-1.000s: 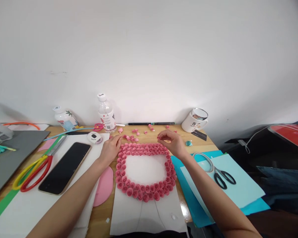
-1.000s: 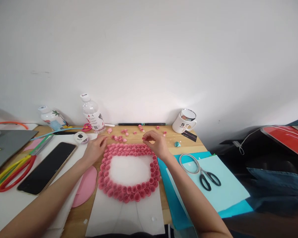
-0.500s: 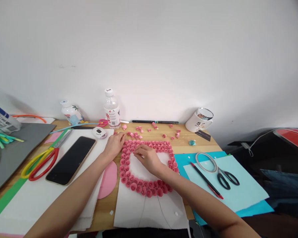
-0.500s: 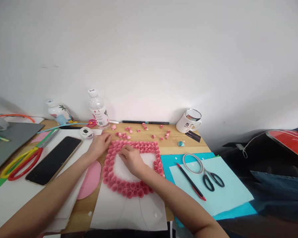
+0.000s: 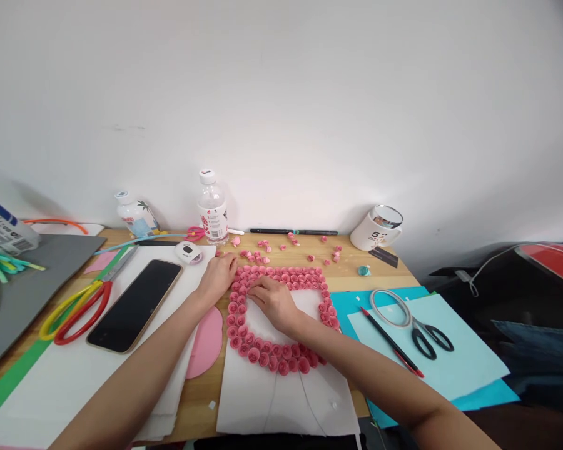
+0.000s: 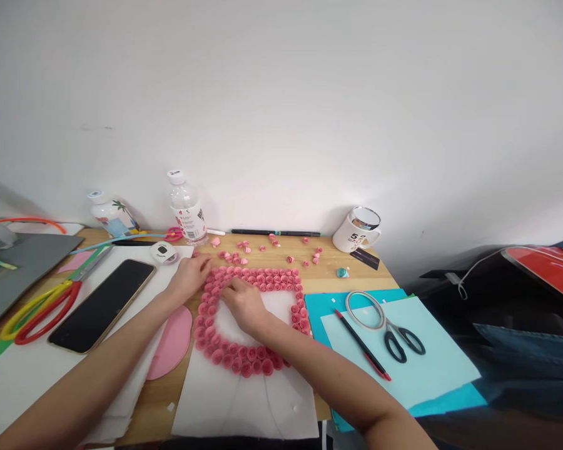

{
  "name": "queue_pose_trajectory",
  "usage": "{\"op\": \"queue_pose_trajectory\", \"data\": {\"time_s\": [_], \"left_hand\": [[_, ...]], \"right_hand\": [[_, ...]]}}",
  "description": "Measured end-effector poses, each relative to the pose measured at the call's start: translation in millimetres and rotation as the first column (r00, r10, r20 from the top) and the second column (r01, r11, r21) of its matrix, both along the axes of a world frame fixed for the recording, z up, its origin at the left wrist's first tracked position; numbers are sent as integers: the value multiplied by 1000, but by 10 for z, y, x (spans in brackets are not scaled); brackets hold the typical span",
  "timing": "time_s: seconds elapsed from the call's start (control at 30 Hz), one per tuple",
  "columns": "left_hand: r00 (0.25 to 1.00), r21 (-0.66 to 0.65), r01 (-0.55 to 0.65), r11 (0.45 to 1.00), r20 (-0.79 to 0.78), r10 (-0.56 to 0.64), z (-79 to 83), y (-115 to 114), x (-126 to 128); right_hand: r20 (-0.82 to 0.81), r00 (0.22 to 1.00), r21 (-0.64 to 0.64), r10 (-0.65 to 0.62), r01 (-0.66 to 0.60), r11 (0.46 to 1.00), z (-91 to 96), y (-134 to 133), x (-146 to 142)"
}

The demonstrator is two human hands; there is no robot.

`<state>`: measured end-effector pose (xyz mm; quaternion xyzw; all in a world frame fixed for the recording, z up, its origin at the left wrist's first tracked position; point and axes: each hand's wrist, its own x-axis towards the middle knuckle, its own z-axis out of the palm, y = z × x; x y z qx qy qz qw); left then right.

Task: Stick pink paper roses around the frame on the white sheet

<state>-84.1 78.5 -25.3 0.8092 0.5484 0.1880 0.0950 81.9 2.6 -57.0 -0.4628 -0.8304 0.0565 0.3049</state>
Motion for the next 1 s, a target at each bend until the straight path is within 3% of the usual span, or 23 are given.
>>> {"op": "queue_pose_trajectory", "data": {"time_s": [0.33, 0.63, 0.87, 1.0], "left_hand": [[1000, -4, -10, 1000, -27, 10, -8, 1, 2], [1000, -17, -15, 1000, -23, 14, 33, -13, 15], [998, -40, -27, 999, -51, 25, 27, -9, 9], [997, -49, -38, 998, -65, 34, 28, -8, 19]], "right_hand": [[150, 988, 43, -23, 16, 999, -37, -13, -1], [368, 930, -17, 12, -6, 1000, 98, -10, -35], [125, 991, -10, 47, -46, 999, 52, -17, 81], [175, 983, 1, 50, -51, 999, 26, -19, 107]]}}
